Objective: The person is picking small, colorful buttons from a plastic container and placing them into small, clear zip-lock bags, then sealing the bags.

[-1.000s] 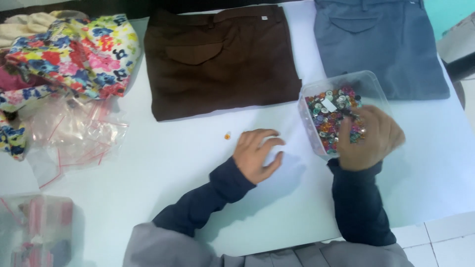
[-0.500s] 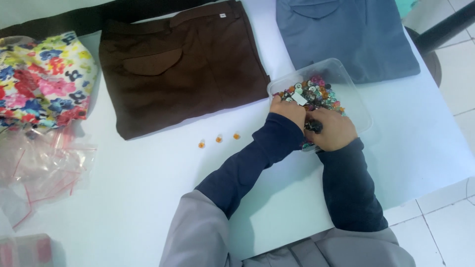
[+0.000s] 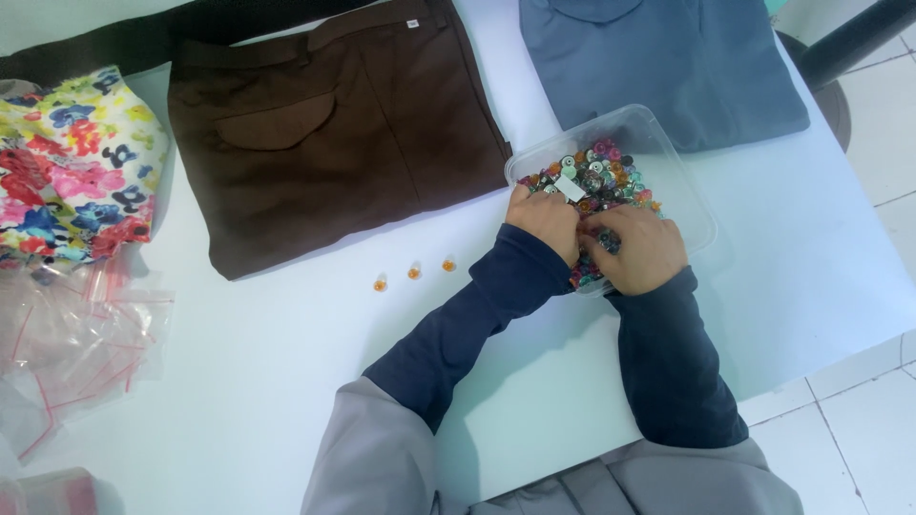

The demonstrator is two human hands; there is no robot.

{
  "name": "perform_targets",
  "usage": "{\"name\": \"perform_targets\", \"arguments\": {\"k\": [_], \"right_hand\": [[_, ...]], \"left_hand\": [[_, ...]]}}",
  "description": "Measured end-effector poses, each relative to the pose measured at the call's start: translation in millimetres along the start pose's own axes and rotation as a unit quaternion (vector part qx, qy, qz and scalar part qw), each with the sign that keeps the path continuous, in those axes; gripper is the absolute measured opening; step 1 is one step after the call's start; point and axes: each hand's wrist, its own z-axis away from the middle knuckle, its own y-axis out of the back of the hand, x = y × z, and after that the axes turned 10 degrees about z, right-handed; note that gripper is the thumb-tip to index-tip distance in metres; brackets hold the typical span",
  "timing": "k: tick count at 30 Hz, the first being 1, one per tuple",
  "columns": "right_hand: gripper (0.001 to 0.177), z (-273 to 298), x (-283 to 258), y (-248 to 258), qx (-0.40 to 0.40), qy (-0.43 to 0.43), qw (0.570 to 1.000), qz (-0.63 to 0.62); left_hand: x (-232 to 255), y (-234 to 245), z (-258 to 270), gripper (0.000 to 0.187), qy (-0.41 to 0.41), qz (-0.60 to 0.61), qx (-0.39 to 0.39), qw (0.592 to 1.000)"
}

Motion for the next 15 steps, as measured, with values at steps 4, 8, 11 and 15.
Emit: {"name": "perform_targets", "arguments": {"k": [4,8,11,15], "right_hand": [[0.026,0,3,-8,0.030,-0.003,1.000,0.005],[0.020,3,1,-2,0.081,-0.008,0.996,-0.039],[0.022,4,4,-11,0.100,-0.006,0.994,-0.040],[0.023,1,10,-21,0.118,-0.007,0.992,-0.036]], "left_hand": [[-2,-8,0,0.016,0.004,0.024,0.028,0.999],[-5,-8,-1,0.010,0.022,0.080,0.018,0.996],[-1,2,-1,0.015,0.038,0.125,-0.003,0.991],[2,15,0,0.012,0.034,0.168,-0.020,0.985]]}}
